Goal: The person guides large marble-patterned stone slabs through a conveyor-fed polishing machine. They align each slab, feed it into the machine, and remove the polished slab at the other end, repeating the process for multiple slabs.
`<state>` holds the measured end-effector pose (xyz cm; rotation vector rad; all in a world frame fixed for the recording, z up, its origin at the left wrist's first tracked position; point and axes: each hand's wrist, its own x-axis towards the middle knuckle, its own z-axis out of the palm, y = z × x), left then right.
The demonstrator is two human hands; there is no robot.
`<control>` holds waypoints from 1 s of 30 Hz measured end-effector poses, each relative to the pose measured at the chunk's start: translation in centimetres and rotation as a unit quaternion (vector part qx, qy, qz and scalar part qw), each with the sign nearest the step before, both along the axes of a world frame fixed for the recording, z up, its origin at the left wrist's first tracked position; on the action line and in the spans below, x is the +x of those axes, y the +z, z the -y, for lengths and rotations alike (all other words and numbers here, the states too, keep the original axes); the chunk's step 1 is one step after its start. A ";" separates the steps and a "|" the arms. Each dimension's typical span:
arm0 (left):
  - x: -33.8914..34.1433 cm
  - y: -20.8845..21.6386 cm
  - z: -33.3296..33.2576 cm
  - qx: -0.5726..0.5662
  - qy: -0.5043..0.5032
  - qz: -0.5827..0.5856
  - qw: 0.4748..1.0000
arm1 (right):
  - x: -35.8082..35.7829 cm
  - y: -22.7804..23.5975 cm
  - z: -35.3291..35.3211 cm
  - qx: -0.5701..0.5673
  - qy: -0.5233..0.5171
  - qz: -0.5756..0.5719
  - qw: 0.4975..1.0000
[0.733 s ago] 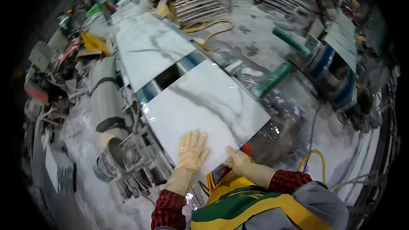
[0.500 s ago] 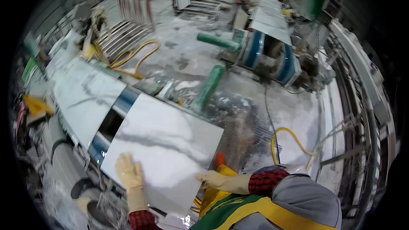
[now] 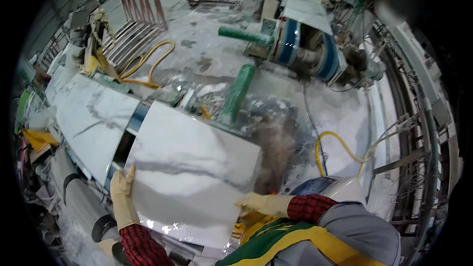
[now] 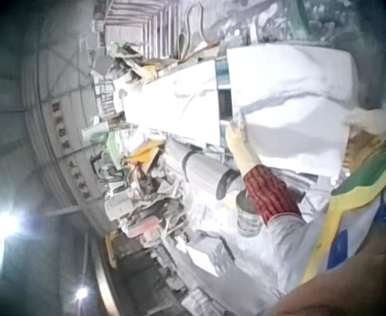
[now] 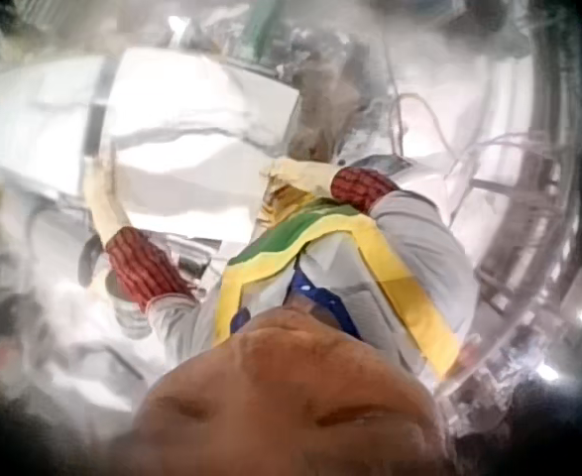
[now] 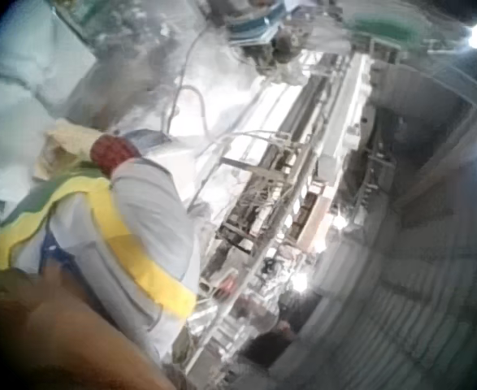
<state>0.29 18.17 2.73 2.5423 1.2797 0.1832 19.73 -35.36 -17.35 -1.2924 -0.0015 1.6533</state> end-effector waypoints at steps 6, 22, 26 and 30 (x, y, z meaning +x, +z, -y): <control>4.2 17.3 14.3 -0.050 0.029 0.043 0.997 | 0.0 -5.3 1.6 0.170 0.011 -0.030 0.985; 7.5 16.4 25.9 -0.052 0.032 0.378 0.924 | 19.2 11.0 6.8 0.011 -0.124 0.187 0.975; 15.9 13.4 28.2 -0.101 0.040 0.444 0.889 | 31.8 18.4 10.1 -0.047 -0.075 0.366 0.926; 28.1 8.6 30.5 -0.133 0.055 0.450 0.881 | 42.5 21.0 17.0 0.077 -0.193 0.409 0.888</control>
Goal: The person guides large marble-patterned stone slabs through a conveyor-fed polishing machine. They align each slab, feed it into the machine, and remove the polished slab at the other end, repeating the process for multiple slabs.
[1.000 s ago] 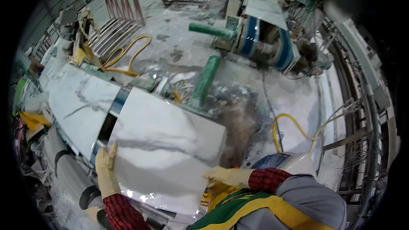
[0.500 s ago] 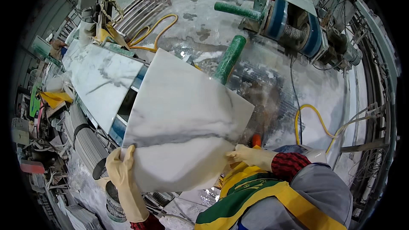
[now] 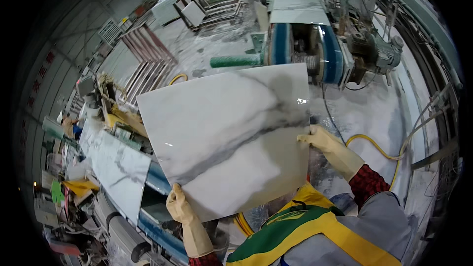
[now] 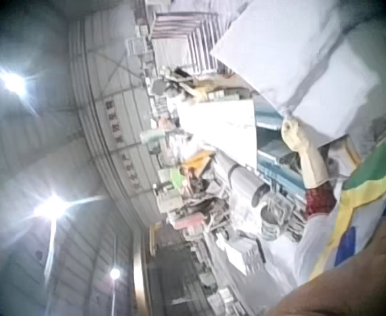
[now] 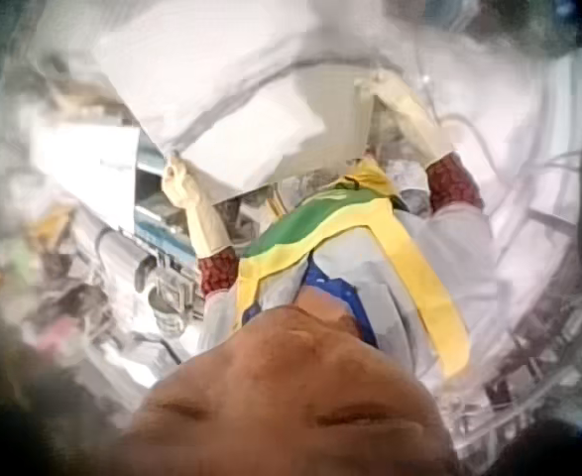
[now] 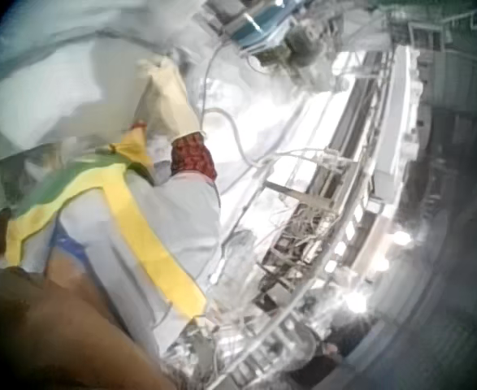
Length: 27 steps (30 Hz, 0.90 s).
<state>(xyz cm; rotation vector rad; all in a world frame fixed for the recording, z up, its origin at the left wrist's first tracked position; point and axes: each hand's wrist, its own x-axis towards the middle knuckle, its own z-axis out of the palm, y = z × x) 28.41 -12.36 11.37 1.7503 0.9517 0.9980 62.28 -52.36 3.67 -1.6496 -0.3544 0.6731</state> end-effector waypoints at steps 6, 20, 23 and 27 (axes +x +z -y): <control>18.1 -4.7 6.7 -0.151 -0.020 -0.089 0.984 | 9.2 4.3 7.4 0.143 -0.162 -0.086 0.973; 45.0 -11.1 10.6 -0.242 -0.187 -0.266 0.914 | 22.6 -7.8 15.4 -0.084 -0.413 -0.199 0.885; 52.1 -13.4 6.3 -0.136 -0.265 -0.340 0.892 | 28.1 -4.3 13.3 -0.131 -0.421 -0.213 0.872; 60.6 -12.6 6.1 -0.194 -0.302 -0.283 0.889 | 32.7 -6.7 15.8 -0.247 -0.269 -0.083 0.927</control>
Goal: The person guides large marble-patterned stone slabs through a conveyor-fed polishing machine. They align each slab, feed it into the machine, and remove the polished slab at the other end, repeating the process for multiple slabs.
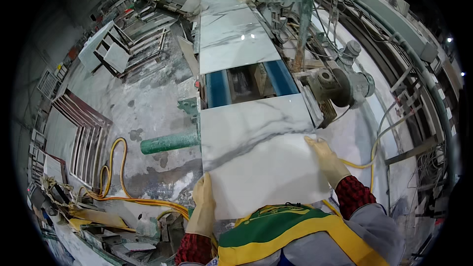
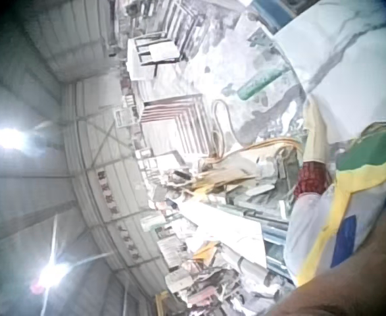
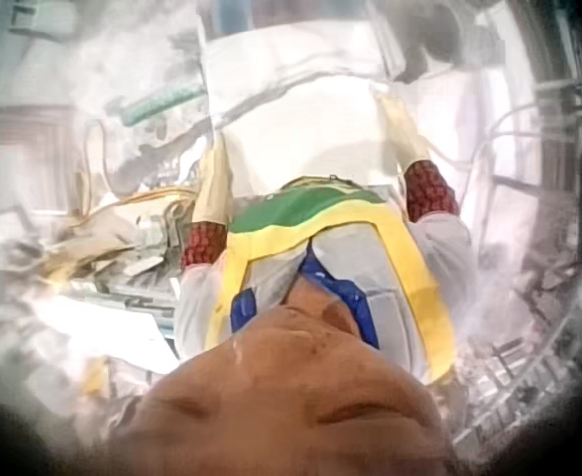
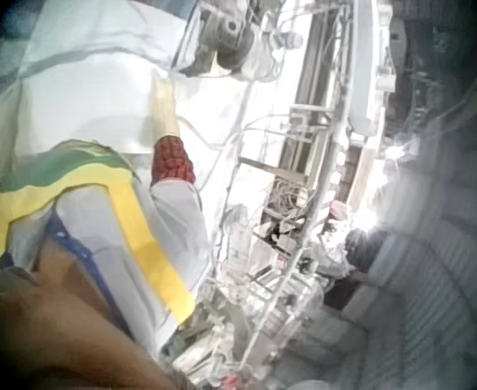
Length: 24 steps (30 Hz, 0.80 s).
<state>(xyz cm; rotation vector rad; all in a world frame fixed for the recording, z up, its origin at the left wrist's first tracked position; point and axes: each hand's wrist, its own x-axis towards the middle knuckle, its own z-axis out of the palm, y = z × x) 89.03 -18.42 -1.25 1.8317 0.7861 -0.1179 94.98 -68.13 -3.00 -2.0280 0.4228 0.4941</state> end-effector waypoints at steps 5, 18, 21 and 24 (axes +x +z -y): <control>5.7 -3.3 -3.2 -0.056 -0.034 0.048 0.997 | 4.5 -6.1 1.4 -0.157 0.117 0.185 0.963; 13.5 1.8 -2.9 -0.053 -0.031 -0.080 0.995 | 8.3 0.6 -2.2 0.367 -0.207 -0.061 0.905; 15.4 -0.4 -3.1 -0.113 -0.012 -0.052 0.992 | 3.5 1.4 -2.0 0.310 -0.248 -0.086 0.914; 16.7 -1.6 -3.0 -0.073 -0.008 -0.007 0.997 | -0.2 5.1 -4.6 0.223 -0.248 -0.174 0.927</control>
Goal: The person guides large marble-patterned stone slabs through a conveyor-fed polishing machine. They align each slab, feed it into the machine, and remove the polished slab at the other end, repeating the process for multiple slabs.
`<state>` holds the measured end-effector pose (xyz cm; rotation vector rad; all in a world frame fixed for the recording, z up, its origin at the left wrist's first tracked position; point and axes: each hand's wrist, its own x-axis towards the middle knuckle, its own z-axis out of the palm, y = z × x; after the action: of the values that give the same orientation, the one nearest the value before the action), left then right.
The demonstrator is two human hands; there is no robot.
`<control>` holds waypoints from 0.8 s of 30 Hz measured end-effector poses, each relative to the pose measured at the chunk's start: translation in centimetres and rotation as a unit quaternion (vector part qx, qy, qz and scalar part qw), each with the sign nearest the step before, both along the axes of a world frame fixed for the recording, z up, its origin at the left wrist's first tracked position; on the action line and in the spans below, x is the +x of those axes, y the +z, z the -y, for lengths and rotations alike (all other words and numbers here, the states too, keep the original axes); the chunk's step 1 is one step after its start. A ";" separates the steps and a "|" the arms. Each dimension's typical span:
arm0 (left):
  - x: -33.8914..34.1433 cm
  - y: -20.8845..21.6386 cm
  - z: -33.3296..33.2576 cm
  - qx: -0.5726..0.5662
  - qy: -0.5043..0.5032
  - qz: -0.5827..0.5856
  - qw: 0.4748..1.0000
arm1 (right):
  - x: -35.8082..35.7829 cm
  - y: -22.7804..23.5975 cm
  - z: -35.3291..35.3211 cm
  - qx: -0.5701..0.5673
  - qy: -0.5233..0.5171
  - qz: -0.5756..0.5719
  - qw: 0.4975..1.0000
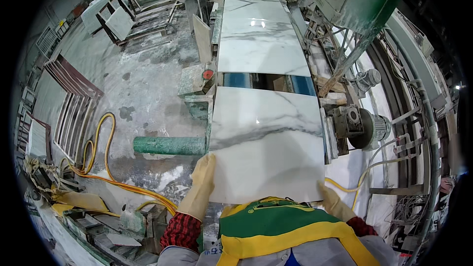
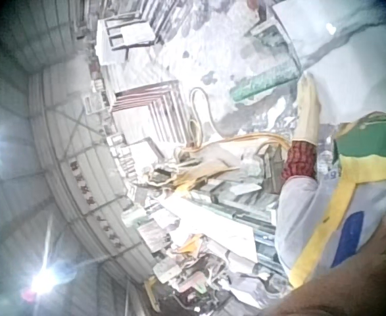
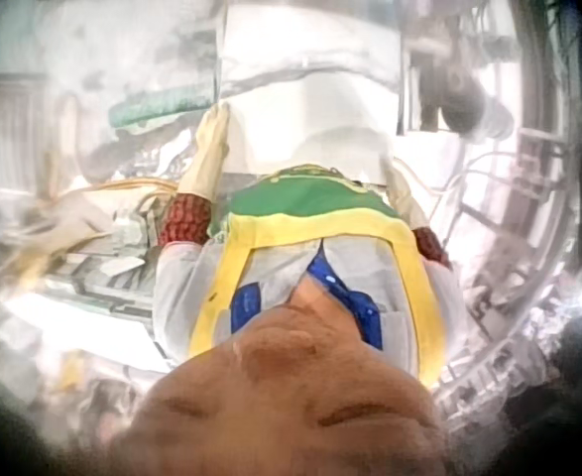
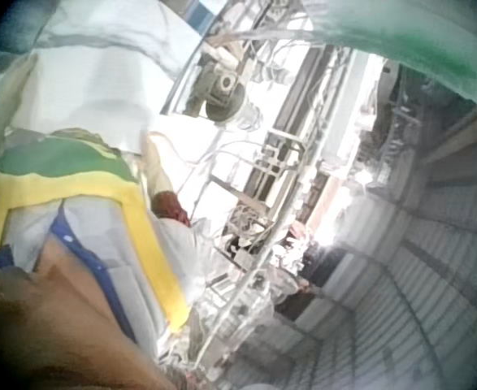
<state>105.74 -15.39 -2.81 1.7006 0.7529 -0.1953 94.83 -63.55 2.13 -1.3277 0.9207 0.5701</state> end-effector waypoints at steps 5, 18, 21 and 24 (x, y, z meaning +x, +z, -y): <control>1.2 1.7 0.5 0.203 -0.128 0.134 0.961 | 1.5 -1.8 1.1 -0.155 0.230 0.160 0.947; 5.5 3.5 1.6 0.177 -0.147 0.121 0.966 | 7.0 -4.3 2.5 -0.123 0.230 0.260 0.930; 6.0 2.6 1.6 0.176 -0.135 0.137 0.965 | 8.8 -2.0 1.2 -0.025 0.132 0.152 0.979; 6.7 2.2 1.9 0.186 -0.138 0.138 0.963 | 9.4 -2.4 1.8 0.033 0.097 0.113 0.988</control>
<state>112.42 -17.26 -0.57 2.1358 0.3536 -0.0046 104.27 -65.40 -0.23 -1.3990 0.5859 0.5801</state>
